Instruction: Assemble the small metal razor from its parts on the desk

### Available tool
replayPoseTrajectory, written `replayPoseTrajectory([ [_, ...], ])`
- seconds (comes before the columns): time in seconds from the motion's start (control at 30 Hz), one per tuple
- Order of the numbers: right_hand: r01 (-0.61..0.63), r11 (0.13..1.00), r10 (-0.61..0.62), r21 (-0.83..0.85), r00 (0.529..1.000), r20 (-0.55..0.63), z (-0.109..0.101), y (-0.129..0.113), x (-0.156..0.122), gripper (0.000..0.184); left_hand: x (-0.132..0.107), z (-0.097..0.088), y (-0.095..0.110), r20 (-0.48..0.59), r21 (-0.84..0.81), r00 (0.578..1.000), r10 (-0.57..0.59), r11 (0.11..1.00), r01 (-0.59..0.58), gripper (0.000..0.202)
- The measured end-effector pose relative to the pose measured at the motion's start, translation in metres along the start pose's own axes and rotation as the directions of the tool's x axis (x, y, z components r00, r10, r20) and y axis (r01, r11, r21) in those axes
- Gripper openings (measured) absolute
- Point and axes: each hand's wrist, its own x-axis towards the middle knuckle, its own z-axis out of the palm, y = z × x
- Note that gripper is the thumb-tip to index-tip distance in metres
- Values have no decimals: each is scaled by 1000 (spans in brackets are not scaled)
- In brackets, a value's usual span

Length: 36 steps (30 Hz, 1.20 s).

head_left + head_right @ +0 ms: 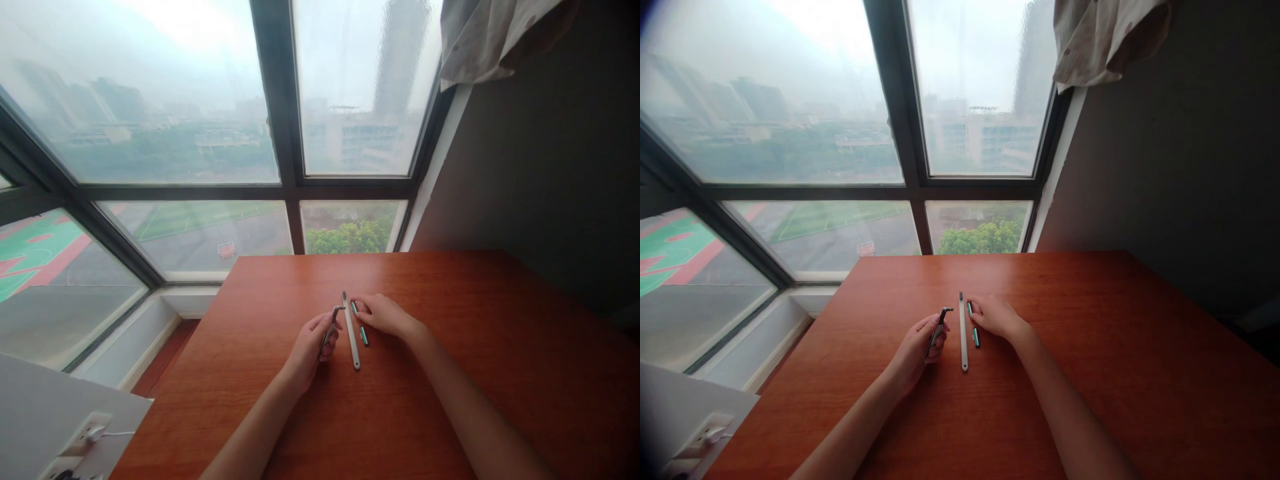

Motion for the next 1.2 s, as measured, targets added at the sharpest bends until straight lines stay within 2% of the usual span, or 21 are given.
replayPoseTrajectory([
  [0.1, 3, 1000, -3, 1, 1000, -2, 0, 0, -1, 23, 0, 0, 0, 1, -3, 1000, -1, 1000, 1, 35],
  [0.17, 9, 1000, -9, -2, 1000, -11, -2, 1, -4, 28, 0, -1, 0, 2, -8, 1000, -1, 1000, 1, 35],
  [0.27, -26, 999, 24, -24, 994, -104, -5, -1, -11, 38, 0, -1, 0, -6, -12, 1000, -4, 1000, 4, 37],
  [0.4, -169, 978, 137, -122, 962, -238, -3, -19, -24, 18, 0, 0, 0, -17, -21, 1000, -3, 1000, 3, 38],
  [0.6, -288, 925, 241, -249, 949, -204, 17, -63, -31, 22, 1, -1, 1, -28, -15, 1000, 9, 1000, -9, 38],
  [0.77, -336, 894, 299, -295, 940, -165, 25, -77, -30, 26, 2, -3, 1, -37, -13, 999, 33, 999, -33, 37],
  [0.9, -367, 883, 329, -291, 928, -174, 31, -80, -28, 27, 2, -4, 1, -42, -12, 999, 32, 999, -33, 38],
  [1.03, -385, 889, 340, -249, 918, -206, 35, -82, -26, 20, 1, -4, 2, -44, -9, 998, 48, 999, -49, 38],
  [1.2, -306, 948, 259, -84, 898, -355, 23, -71, -35, 19, -1, -2, 6, -69, -62, 992, 110, 992, -114, 37],
])
